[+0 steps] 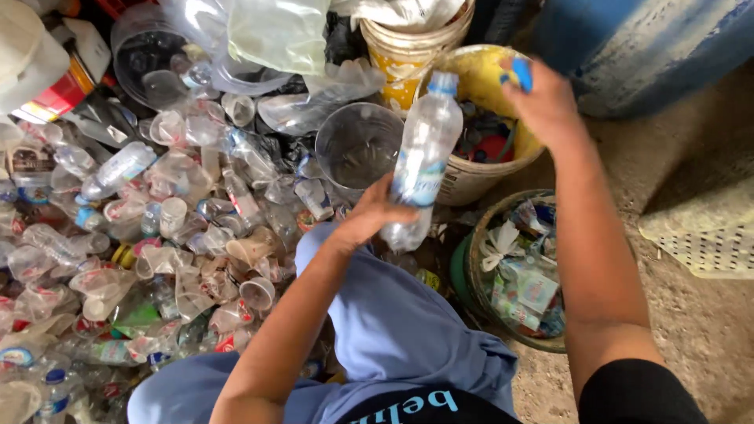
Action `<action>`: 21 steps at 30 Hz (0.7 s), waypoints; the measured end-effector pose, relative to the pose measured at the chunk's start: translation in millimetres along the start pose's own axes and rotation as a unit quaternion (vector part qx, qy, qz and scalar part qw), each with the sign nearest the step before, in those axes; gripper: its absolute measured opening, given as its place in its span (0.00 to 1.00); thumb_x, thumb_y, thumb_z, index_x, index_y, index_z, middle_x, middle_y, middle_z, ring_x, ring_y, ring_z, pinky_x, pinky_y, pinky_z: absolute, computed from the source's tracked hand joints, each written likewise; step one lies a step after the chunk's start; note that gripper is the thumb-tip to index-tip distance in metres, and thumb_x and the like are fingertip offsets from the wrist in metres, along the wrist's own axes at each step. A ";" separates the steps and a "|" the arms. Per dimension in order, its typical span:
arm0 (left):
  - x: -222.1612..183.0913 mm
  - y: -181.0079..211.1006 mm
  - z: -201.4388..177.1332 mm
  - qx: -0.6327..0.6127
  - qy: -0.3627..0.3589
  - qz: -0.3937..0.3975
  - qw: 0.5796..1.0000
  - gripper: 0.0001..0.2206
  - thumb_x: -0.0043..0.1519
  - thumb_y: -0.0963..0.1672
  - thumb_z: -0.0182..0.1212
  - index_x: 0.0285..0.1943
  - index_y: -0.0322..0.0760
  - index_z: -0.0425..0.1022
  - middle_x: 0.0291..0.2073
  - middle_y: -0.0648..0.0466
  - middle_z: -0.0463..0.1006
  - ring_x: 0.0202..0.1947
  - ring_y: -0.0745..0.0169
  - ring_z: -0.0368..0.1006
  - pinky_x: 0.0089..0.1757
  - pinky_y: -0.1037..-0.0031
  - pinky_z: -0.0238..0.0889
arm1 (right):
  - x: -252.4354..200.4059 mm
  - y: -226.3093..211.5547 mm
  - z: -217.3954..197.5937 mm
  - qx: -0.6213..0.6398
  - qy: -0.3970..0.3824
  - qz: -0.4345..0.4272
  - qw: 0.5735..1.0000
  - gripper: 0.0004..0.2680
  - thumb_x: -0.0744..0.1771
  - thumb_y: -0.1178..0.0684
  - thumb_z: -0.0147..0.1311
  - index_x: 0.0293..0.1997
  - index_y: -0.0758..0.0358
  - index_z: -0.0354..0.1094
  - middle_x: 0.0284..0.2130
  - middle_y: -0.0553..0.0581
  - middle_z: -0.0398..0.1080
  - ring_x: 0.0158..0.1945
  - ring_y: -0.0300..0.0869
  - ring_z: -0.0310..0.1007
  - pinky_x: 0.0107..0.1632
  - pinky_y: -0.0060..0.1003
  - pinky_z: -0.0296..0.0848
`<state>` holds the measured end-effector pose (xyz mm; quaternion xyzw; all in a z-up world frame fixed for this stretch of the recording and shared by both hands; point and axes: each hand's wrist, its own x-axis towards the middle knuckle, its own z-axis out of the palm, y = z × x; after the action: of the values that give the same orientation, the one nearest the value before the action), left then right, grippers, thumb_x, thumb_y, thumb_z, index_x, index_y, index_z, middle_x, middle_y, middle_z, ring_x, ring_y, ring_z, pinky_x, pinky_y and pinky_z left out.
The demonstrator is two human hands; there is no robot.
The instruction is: Removing labels from plastic bottles using a utility knife and sorting them into bins for recycling.
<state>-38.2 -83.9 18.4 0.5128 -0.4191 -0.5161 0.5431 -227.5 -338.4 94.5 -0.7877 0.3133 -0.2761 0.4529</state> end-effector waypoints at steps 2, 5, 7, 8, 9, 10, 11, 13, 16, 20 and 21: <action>16.1 -7.2 23.7 -0.113 0.084 -0.064 0.988 0.39 0.41 0.41 0.73 0.64 0.19 0.63 0.45 0.39 0.78 0.41 0.47 0.77 0.48 0.61 0.74 | -4.9 37.7 10.3 -0.228 0.033 0.102 0.968 0.18 0.70 0.42 0.54 0.62 0.64 0.66 0.42 0.65 0.73 0.40 0.57 0.73 0.42 0.52 0.70; 36.2 -25.9 61.2 -0.120 0.255 -0.137 0.950 0.29 0.42 0.46 0.81 0.52 0.32 0.79 0.39 0.44 0.81 0.40 0.51 0.79 0.41 0.60 0.72 | -65.9 35.7 52.8 -0.007 0.011 0.140 0.990 0.10 0.70 0.45 0.53 0.55 0.54 0.70 0.26 0.53 0.70 0.23 0.39 0.67 0.26 0.32 0.67; 58.0 -55.4 52.4 -0.246 0.288 -0.146 0.914 0.25 0.47 0.45 0.79 0.51 0.31 0.77 0.38 0.44 0.81 0.38 0.50 0.79 0.39 0.59 0.73 | -87.9 47.8 91.4 -0.036 -0.005 0.189 0.981 0.16 0.67 0.43 0.58 0.60 0.50 0.69 0.34 0.57 0.73 0.35 0.47 0.72 0.38 0.42 0.71; 69.3 -70.4 48.0 -0.365 0.312 -0.151 0.864 0.22 0.52 0.44 0.77 0.51 0.30 0.75 0.37 0.43 0.80 0.37 0.49 0.79 0.37 0.58 0.74 | -99.1 54.1 110.2 -0.065 -0.015 0.237 0.969 0.22 0.63 0.42 0.63 0.64 0.46 0.68 0.43 0.61 0.75 0.47 0.55 0.77 0.49 0.51 0.74; 78.9 -82.3 41.3 -0.368 0.315 -0.153 0.862 0.22 0.52 0.44 0.77 0.51 0.30 0.75 0.37 0.43 0.80 0.37 0.49 0.79 0.37 0.58 0.74 | -98.4 43.1 116.3 -0.066 -0.019 0.239 0.969 0.22 0.63 0.42 0.63 0.64 0.46 0.68 0.43 0.61 0.75 0.47 0.55 0.77 0.49 0.51 0.74; 87.8 -94.3 34.2 -0.411 0.316 -0.153 0.841 0.23 0.57 0.47 0.72 0.57 0.29 0.72 0.44 0.43 0.78 0.44 0.49 0.77 0.43 0.60 0.73 | -97.9 31.7 123.0 -0.039 -0.017 0.201 0.979 0.26 0.64 0.43 0.65 0.68 0.56 0.62 0.50 0.70 0.70 0.55 0.64 0.70 0.55 0.57 0.69; 95.7 -106.8 27.4 -0.455 0.317 -0.151 0.818 0.25 0.63 0.50 0.67 0.63 0.29 0.70 0.52 0.43 0.77 0.51 0.49 0.75 0.48 0.62 0.71 | -97.6 20.4 129.7 -0.012 -0.017 0.163 0.986 0.30 0.64 0.44 0.66 0.71 0.67 0.56 0.58 0.79 0.65 0.63 0.72 0.63 0.61 0.63 0.64; 110.4 -124.6 5.5 -0.507 0.321 -0.166 0.783 0.32 0.63 0.53 0.65 0.71 0.34 0.59 0.61 0.39 0.69 0.60 0.41 0.68 0.56 0.51 0.63 | -67.9 39.2 145.0 -0.077 -0.026 0.142 0.987 0.28 0.64 0.40 0.67 0.66 0.66 0.60 0.49 0.73 0.69 0.56 0.65 0.69 0.54 0.57 0.69; 131.1 -140.8 -30.0 -0.569 0.317 -0.171 0.740 0.40 0.64 0.56 0.60 0.80 0.40 0.46 0.70 0.33 0.60 0.68 0.30 0.61 0.63 0.39 0.56 | -6.9 49.0 170.2 -0.226 -0.084 0.127 0.962 0.28 0.61 0.28 0.62 0.56 0.61 0.66 0.43 0.66 0.74 0.52 0.59 0.75 0.50 0.54 0.73; 136.4 -173.4 -61.1 -0.622 0.310 -0.163 0.701 0.43 0.66 0.61 0.50 0.82 0.43 0.32 0.69 0.27 0.56 0.67 0.23 0.60 0.60 0.37 0.56 | 64.1 57.3 212.7 -0.373 -0.199 0.130 0.897 0.29 0.57 0.21 0.55 0.51 0.54 0.70 0.47 0.62 0.77 0.54 0.59 0.76 0.53 0.56 0.73; 141.9 -182.7 -67.0 -0.625 0.313 -0.158 0.697 0.43 0.66 0.61 0.50 0.82 0.43 0.32 0.69 0.27 0.56 0.67 0.23 0.60 0.60 0.37 0.56 | 69.7 46.1 217.3 -0.376 -0.203 0.126 0.895 0.29 0.57 0.21 0.55 0.51 0.54 0.70 0.47 0.62 0.77 0.54 0.59 0.76 0.53 0.56 0.73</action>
<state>20.3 -205.4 -181.1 0.2463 0.2814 -0.5474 0.7487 -37.2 -290.9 -30.9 -0.8923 0.3910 0.0875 0.2081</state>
